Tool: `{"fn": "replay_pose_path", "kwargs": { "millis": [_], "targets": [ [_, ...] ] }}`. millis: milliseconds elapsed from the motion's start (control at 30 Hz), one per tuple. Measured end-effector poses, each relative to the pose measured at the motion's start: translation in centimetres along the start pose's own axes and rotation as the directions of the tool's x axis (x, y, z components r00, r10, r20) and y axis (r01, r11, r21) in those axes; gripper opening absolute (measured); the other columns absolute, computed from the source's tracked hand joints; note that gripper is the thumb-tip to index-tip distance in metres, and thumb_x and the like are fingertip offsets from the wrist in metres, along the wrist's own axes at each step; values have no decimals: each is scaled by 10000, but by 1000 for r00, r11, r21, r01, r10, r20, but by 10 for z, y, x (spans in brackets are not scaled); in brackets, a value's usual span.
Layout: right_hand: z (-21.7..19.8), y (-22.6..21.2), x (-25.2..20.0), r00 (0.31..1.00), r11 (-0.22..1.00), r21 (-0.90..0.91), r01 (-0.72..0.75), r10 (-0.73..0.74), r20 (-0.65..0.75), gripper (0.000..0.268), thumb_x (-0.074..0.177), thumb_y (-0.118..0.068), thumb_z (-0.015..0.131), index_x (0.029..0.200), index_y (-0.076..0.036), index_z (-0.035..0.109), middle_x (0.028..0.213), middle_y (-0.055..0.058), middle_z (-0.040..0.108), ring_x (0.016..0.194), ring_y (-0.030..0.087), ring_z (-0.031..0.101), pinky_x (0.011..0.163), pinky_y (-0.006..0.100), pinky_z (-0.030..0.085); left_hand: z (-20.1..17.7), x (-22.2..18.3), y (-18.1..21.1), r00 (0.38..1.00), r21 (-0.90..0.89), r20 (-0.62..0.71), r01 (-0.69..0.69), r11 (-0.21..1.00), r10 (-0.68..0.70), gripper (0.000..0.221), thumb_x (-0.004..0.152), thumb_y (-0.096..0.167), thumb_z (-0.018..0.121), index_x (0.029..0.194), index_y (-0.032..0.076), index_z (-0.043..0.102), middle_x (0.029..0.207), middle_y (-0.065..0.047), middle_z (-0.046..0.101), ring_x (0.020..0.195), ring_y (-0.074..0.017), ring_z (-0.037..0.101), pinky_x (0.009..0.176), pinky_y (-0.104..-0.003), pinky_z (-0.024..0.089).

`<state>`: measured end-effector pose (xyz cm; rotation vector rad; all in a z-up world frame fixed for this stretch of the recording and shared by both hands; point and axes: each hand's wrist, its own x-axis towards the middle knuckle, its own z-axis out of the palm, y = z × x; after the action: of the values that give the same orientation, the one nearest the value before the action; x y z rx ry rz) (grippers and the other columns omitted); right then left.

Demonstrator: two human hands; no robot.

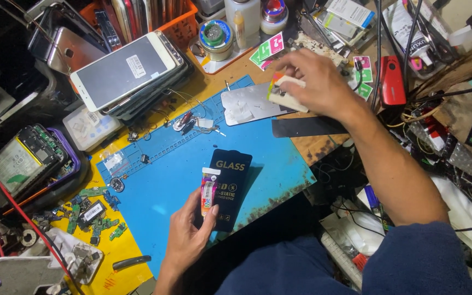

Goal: Organizing various electronic components and tools on a repair workbench, including handling a screen protector and using scissors.

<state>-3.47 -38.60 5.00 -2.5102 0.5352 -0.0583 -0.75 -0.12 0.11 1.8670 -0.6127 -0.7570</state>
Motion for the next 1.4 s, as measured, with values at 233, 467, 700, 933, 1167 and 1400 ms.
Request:
{"fn": "replay_pose_path", "kwargs": {
  "millis": [233,467,700,933,1167,1400],
  "targets": [
    [-24,32,17,833,803,-529,275,-474,-286,417,946,-221,810,1319,-57,722,1424,225,574,1315,399,491,1055,589,423,0,1,-3,999,32,-13,-29,999,30,555,936,373,619,1406,85,555,1238,-114,748,1007,-170,744,700,-286,664],
    [22,8,14,842,850,-119,512,-471,262,835,722,-289,908,1442,-38,568,1424,161,614,1370,348,492,1107,519,419,-1,1,2,999,-15,3,-54,998,54,563,946,358,612,1414,52,542,1258,-141,733,1061,-209,744,724,-299,698],
    [20,2,1,964,878,-405,255,-263,39,708,838,-530,799,1358,-80,637,1234,162,705,1024,336,688,852,564,582,-2,3,0,997,-13,24,-67,998,67,573,951,357,605,1427,49,524,1282,-159,717,1098,-225,733,741,-298,702],
    [38,-8,6,998,861,-508,-19,-13,-60,675,885,-696,773,1191,-98,706,1000,125,740,844,298,721,685,539,626,-1,0,-2,999,8,5,-35,999,35,551,938,356,624,1400,63,554,1252,-120,736,1049,-189,742,738,-289,685],
    [25,17,29,975,929,-369,0,-82,-208,402,972,-519,735,1120,-147,772,1181,128,687,1034,335,632,827,658,506,-1,1,-1,997,17,-7,-74,997,74,515,951,330,622,1383,54,578,1226,-93,743,1011,-167,736,745,-281,643],
    [28,49,75,897,834,-466,295,-410,-167,333,960,-122,723,1290,-77,735,1190,118,742,998,345,553,902,510,460,0,0,-3,1000,-1,-5,-30,1000,30,549,934,350,627,1405,77,560,1275,-117,732,1087,-194,729,756,-300,691]
  ]
}}
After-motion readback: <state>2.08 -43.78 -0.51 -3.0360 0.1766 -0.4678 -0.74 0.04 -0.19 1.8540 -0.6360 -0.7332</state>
